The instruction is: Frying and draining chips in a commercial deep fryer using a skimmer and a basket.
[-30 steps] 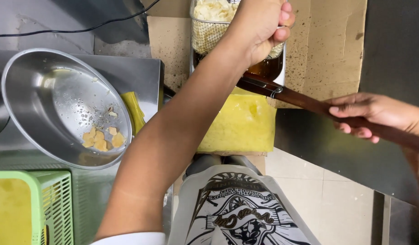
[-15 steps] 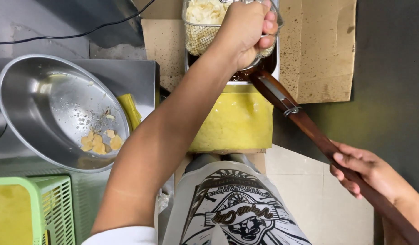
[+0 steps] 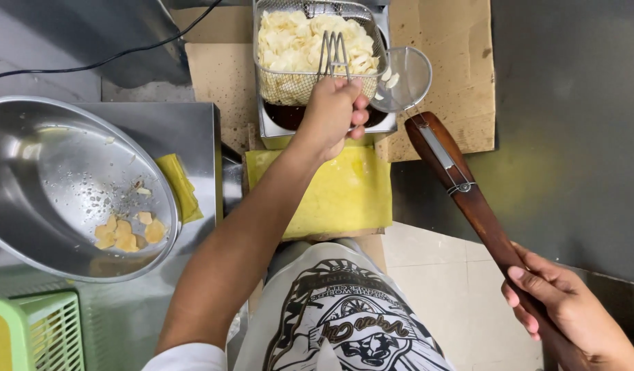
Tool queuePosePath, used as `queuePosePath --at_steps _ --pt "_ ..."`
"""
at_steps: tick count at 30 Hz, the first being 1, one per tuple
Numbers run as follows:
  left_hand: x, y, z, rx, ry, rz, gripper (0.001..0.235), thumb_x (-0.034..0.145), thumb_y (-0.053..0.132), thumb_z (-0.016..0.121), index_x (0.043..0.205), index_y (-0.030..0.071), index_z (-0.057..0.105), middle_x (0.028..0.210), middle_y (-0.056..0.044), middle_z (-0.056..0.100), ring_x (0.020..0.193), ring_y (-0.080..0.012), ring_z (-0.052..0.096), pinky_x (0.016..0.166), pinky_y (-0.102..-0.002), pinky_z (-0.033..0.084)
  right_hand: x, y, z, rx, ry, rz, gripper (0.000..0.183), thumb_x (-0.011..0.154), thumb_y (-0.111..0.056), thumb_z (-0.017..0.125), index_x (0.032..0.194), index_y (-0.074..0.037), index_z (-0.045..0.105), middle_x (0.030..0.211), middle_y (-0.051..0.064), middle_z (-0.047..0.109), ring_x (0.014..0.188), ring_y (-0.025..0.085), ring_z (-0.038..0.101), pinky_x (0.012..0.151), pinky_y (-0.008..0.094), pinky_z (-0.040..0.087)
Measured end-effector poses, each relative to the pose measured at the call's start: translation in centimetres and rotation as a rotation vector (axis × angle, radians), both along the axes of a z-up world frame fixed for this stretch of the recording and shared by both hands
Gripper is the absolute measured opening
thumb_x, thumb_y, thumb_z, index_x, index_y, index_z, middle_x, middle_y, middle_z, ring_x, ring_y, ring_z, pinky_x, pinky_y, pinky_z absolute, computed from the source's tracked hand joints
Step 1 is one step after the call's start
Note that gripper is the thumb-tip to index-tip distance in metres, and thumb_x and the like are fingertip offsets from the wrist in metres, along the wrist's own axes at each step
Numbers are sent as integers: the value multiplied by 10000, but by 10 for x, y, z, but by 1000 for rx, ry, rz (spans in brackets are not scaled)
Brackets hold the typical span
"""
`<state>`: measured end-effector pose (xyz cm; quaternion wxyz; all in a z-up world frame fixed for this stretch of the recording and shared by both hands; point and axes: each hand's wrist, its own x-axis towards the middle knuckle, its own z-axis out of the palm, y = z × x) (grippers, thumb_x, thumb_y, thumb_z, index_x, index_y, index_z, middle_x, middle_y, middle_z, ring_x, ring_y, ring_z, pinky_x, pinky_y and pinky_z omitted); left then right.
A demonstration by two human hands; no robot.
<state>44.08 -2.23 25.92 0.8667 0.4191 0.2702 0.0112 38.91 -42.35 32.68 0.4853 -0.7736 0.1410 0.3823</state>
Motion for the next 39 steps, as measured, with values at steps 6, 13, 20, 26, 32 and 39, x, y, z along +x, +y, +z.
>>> queuePosePath --at_steps 6,13,20,26,32,39 --pt "-23 -7 -17 11 38 5 105 1095 66 441 1000 33 414 739 -59 498 510 -130 420 402 -285 332 -1 3 16 27 -65 -53 596 997 -140 515 1591 -112 528 694 158 515 402 238 352 374 370 264" --pt "-26 -40 -75 56 134 -22 178 1071 98 439 1221 2 433 742 -66 490 498 -135 429 388 -316 404 1 26 17 14 -229 163 662 982 -62 506 1638 -153 493 709 200 539 401 287 426 460 358 352" --pt "-29 -45 -88 52 93 -2 116 1056 152 482 1066 47 432 742 -83 519 500 -150 467 434 -338 472 -15 33 -29 -672 -564 472 674 928 -278 661 1588 -330 531 836 146 786 550 255 651 691 320 528" --pt "-29 -46 -92 35 85 -16 104 1060 145 481 1082 58 429 759 -81 520 523 -154 479 474 -340 501 -19 -7 -86 -598 -1061 621 633 951 -248 659 1573 -252 544 939 79 741 698 294 677 703 425 562" --pt "-28 -47 -94 31 81 -16 124 1048 157 505 1070 80 410 754 -88 520 530 -159 490 475 -345 506 -21 -10 -100 -495 -1071 573 604 935 -228 665 1531 -231 569 1269 117 739 952 296 743 889 381 578" --pt "-46 -42 -85 149 -11 -10 286 1034 242 611 914 98 394 628 -111 620 452 -197 541 455 -325 391 -14 29 -77 -583 -724 431 623 935 -321 630 1555 -287 585 790 85 800 701 177 731 800 308 545"
